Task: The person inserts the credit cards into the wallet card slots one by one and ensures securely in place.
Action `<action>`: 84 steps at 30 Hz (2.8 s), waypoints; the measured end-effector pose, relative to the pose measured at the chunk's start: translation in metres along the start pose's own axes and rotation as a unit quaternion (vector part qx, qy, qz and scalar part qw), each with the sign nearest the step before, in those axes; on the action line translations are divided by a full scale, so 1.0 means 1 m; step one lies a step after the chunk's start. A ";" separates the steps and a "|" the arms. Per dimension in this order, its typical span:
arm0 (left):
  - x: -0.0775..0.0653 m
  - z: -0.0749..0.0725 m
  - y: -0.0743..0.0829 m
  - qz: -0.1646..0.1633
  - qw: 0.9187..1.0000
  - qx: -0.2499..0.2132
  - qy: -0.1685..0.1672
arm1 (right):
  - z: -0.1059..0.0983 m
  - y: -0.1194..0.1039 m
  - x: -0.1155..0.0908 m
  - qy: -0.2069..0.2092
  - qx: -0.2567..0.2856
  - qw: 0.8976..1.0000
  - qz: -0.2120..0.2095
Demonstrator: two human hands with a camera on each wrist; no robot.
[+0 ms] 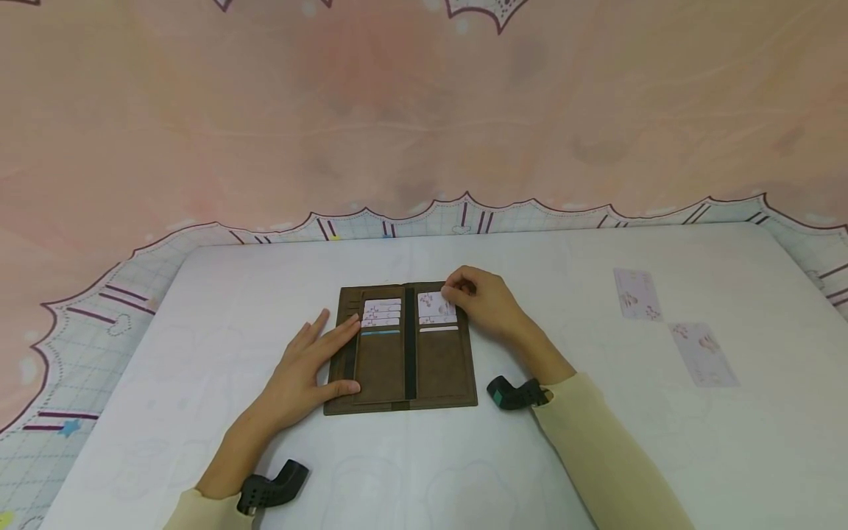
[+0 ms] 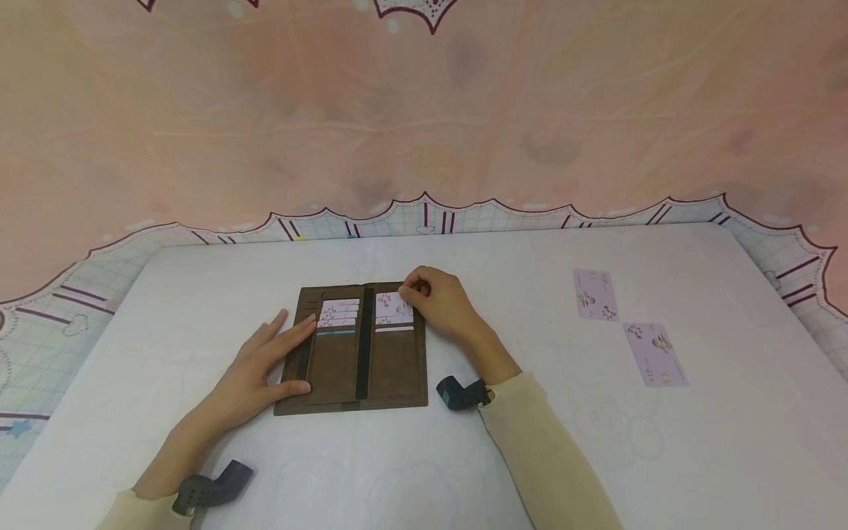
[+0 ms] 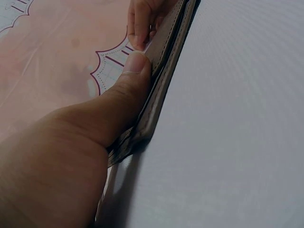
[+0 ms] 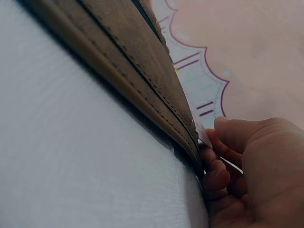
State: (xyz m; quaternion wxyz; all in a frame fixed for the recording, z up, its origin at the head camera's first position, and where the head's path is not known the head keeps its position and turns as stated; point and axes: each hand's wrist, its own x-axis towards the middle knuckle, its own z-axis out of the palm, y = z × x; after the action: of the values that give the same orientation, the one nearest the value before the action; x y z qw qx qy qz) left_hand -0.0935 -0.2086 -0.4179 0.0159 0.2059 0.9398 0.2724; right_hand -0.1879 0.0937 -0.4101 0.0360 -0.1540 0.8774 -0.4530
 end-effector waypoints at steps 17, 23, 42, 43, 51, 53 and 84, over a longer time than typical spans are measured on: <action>0.000 0.000 -0.001 0.000 1.000 -0.001 0.000 | 0.000 0.000 0.000 -0.004 -0.016 1.000 0.002; -0.001 0.000 0.001 -0.009 1.000 -0.003 -0.003 | 0.000 -0.001 -0.001 -0.005 -0.022 1.000 0.004; 0.000 0.000 0.002 -0.005 1.000 0.002 0.001 | -0.002 -0.001 0.000 -0.012 -0.032 0.999 -0.018; 0.000 0.000 0.002 -0.004 1.000 0.003 0.003 | -0.002 -0.001 0.000 -0.013 -0.031 0.999 -0.021; 0.000 0.001 0.001 0.004 1.000 0.001 0.008 | -0.002 0.000 0.000 -0.022 -0.024 0.999 -0.031; 0.000 0.001 0.001 0.003 1.000 0.000 0.007 | -0.002 0.000 0.000 -0.021 -0.026 0.999 -0.033; 0.000 -0.001 0.003 -0.009 1.000 -0.004 0.003 | -0.004 0.001 -0.001 -0.038 0.000 0.998 -0.055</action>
State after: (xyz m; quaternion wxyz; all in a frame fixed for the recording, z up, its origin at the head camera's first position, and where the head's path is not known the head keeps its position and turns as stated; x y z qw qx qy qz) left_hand -0.0923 -0.2069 -0.4158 0.0167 0.1962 0.9405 0.2770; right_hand -0.1880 0.0976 -0.4093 0.0438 -0.2191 0.8657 -0.4479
